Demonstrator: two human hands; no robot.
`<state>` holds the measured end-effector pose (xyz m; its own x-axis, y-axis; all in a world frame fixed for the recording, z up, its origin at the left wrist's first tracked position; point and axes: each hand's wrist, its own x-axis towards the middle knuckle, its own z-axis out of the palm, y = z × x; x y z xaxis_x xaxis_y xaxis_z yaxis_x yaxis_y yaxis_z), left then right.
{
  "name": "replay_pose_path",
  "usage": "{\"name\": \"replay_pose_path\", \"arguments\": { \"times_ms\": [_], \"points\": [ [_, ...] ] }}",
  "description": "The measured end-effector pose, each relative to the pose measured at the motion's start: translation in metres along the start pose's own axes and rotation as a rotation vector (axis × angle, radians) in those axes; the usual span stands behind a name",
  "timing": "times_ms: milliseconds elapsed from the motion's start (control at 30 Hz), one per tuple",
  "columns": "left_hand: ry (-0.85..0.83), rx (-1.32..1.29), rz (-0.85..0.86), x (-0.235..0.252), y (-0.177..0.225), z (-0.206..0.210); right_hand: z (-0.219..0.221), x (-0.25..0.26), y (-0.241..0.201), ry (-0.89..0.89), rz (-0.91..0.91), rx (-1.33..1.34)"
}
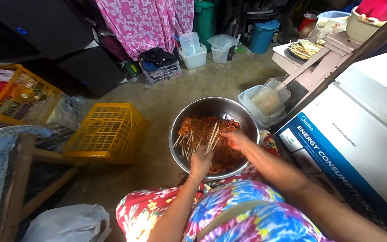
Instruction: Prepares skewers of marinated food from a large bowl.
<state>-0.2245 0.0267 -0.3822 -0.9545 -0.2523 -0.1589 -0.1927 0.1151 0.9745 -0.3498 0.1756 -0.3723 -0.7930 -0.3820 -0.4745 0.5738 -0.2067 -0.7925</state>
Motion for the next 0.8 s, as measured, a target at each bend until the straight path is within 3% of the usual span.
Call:
{"name": "replay_pose_path", "arguments": {
  "times_ms": [367,467,567,733,800],
  "points": [
    [0.034,-0.027,0.014,0.0,-0.002,0.001,0.007,-0.004,0.009,-0.108,0.038,-0.198],
    [0.109,-0.048,0.045,-0.001,-0.003,0.002,-0.004,0.003,0.012,-0.181,-0.038,-0.339],
    [0.217,-0.098,0.042,0.0,-0.003,0.001,-0.01,0.005,0.006,-0.091,-0.097,-0.482],
    [0.125,-0.063,0.034,0.0,-0.002,0.001,-0.009,0.012,-0.001,0.072,-0.119,0.095],
    [0.049,-0.039,0.046,0.0,-0.002,0.001,-0.009,0.013,-0.001,0.089,-0.146,0.166]
  ]
}}
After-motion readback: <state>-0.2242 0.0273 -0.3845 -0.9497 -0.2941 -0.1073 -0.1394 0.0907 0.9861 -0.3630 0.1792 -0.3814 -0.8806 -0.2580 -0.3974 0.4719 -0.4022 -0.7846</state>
